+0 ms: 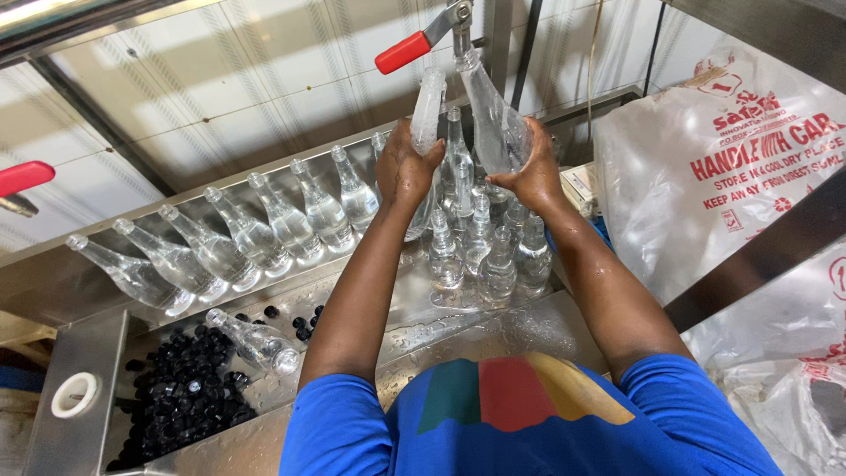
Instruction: The person fills clear glass bottles with water from a tap and places them into a plastic bag. The person repeatedly picks up empty bottles, fills them under the running water, and then transfers them into a bag on the right side of the frame.
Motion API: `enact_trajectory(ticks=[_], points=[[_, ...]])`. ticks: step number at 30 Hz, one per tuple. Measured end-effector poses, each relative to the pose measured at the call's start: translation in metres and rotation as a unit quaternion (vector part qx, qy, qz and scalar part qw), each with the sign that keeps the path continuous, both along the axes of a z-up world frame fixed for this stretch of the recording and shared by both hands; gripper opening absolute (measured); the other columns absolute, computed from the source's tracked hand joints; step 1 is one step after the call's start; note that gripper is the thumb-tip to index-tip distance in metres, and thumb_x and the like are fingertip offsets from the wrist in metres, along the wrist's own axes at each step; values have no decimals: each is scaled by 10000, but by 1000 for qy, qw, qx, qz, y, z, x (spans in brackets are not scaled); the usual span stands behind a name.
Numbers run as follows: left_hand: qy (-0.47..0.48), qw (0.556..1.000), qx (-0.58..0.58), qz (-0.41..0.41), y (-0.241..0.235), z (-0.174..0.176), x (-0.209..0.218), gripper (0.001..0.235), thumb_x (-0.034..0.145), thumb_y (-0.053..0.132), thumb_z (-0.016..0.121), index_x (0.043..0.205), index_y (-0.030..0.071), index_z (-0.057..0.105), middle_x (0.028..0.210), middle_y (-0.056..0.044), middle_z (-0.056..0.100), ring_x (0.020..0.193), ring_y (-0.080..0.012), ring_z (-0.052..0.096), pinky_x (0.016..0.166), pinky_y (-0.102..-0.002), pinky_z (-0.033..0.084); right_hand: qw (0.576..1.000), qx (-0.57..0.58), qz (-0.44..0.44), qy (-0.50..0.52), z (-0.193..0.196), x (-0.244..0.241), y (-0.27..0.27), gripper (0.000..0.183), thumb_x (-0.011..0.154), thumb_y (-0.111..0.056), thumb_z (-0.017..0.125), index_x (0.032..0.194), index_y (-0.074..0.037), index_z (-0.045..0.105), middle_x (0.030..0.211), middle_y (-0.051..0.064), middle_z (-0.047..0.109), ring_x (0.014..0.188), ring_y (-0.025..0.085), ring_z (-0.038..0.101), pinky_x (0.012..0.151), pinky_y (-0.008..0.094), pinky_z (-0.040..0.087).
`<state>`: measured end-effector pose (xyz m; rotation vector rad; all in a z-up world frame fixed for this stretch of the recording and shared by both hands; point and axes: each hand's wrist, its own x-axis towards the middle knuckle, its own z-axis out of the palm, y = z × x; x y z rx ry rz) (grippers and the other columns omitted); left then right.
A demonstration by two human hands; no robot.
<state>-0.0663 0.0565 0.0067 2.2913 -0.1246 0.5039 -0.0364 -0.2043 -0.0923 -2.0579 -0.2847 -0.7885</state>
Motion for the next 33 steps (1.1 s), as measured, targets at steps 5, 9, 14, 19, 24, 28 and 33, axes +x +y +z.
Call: enact_trajectory(ticks=[5, 9, 14, 19, 24, 28, 33], points=[[2, 999, 25, 36, 1, -23, 22, 685, 951, 619, 752, 1463, 191, 602, 1464, -124, 694, 1403, -382, 664, 1152, -585, 555, 999, 36, 40, -6, -1, -1, 13, 1260, 513, -178, 1145, 1561, -18, 465, 1436, 268, 572, 1408, 500, 550, 1261, 561, 392], [-37, 997, 48, 39, -2, -20, 24, 538, 937, 517, 793, 1353, 211, 643, 1293, -79, 736, 1280, -370, 727, 1062, -591, 604, 999, 29, 24, 10, 1, -11, 7, 1273, 504, -195, 1139, 1567, -35, 457, 1442, 268, 576, 1420, 503, 553, 1264, 573, 404], [-42, 996, 74, 12, -13, -20, 34, 552, 931, 472, 808, 1366, 189, 620, 1283, -90, 740, 1238, -393, 740, 1045, -616, 609, 1000, 3, 0, -7, -6, -18, -19, 1255, 484, -164, 1131, 1550, -12, 485, 1407, 267, 581, 1384, 511, 558, 1245, 564, 402], [-33, 996, 88, -2, -26, -28, 49, 643, 968, 477, 777, 1487, 166, 561, 1397, -100, 698, 1279, -399, 727, 1073, -643, 603, 999, -16, -13, -32, -6, -25, -36, 1267, 454, -140, 1132, 1540, 15, 498, 1357, 298, 598, 1331, 533, 572, 1214, 575, 417], [-57, 992, 115, 10, -29, -28, 45, 769, 982, 527, 786, 1572, 86, 566, 1473, -137, 688, 1313, -413, 720, 1075, -613, 607, 998, -50, -20, -43, 4, -32, -38, 1245, 451, -128, 1126, 1522, 11, 507, 1318, 296, 607, 1286, 543, 580, 1187, 575, 431], [-32, 995, 97, 11, -2, -46, 34, 772, 992, 491, 805, 1586, 65, 555, 1502, -158, 682, 1356, -426, 695, 1123, -626, 583, 999, -38, -5, -2, 6, -25, -22, 1251, 499, -140, 1138, 1560, 15, 494, 1403, 302, 581, 1373, 529, 557, 1238, 560, 415], [53, 986, -118, -105, 27, -56, -37, 544, 954, 229, 860, 1439, 82, 658, 1362, -125, 789, 1255, -328, 749, 998, -431, 598, 978, 87, 120, 149, 30, -29, 23, 1280, 743, -240, 1086, 1694, -93, 242, 1750, 203, 376, 1620, 353, 365, 1291, 429, 393]])
